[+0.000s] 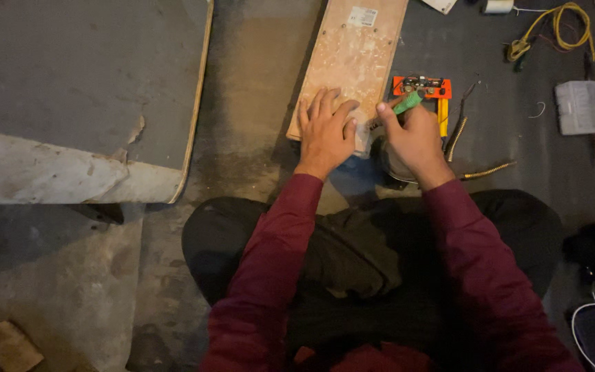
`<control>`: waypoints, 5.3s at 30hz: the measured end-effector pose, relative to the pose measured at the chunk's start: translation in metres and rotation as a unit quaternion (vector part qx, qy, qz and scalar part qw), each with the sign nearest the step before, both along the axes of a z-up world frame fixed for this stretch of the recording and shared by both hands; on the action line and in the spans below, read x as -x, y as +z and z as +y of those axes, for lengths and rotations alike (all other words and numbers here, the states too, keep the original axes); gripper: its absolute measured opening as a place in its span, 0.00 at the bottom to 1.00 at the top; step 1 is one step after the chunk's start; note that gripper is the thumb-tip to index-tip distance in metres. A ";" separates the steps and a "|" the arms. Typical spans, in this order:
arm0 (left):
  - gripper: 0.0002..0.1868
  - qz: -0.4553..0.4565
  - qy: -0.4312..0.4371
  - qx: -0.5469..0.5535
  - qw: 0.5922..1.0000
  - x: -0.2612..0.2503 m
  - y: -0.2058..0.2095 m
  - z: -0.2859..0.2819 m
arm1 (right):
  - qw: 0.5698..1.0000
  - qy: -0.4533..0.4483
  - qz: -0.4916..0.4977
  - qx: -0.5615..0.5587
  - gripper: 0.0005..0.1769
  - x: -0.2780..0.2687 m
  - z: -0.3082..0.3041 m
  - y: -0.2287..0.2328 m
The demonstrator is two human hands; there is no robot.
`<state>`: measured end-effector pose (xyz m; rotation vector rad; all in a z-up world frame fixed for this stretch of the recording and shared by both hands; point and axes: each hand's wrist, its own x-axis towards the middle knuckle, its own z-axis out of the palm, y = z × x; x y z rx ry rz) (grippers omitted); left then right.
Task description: The person sits on the floor and uses a yellow screwdriver to adjust components on a small orange circuit board. They then place the board on a wooden panel and continue to manipulate wires and components with their hands.
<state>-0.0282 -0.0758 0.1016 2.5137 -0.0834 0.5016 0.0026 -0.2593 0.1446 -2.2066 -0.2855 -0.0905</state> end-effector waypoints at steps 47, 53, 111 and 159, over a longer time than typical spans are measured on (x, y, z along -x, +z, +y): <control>0.18 -0.034 -0.140 -0.111 0.983 0.012 -0.008 -0.052 | 0.977 -0.175 0.110 0.058 0.25 -0.074 -0.109 -0.129; 0.19 -0.031 -0.137 -0.104 0.985 0.013 -0.007 -0.051 | 0.952 -0.205 0.114 0.196 0.19 -0.095 -0.137 -0.170; 0.27 0.025 -0.074 0.038 0.996 -0.004 0.001 -0.016 | 0.981 0.058 -0.177 -0.055 0.19 0.005 -0.010 0.044; 0.28 -0.004 -0.126 0.037 0.991 -0.005 -0.011 -0.018 | 0.969 0.165 -0.179 0.035 0.23 0.015 0.021 0.083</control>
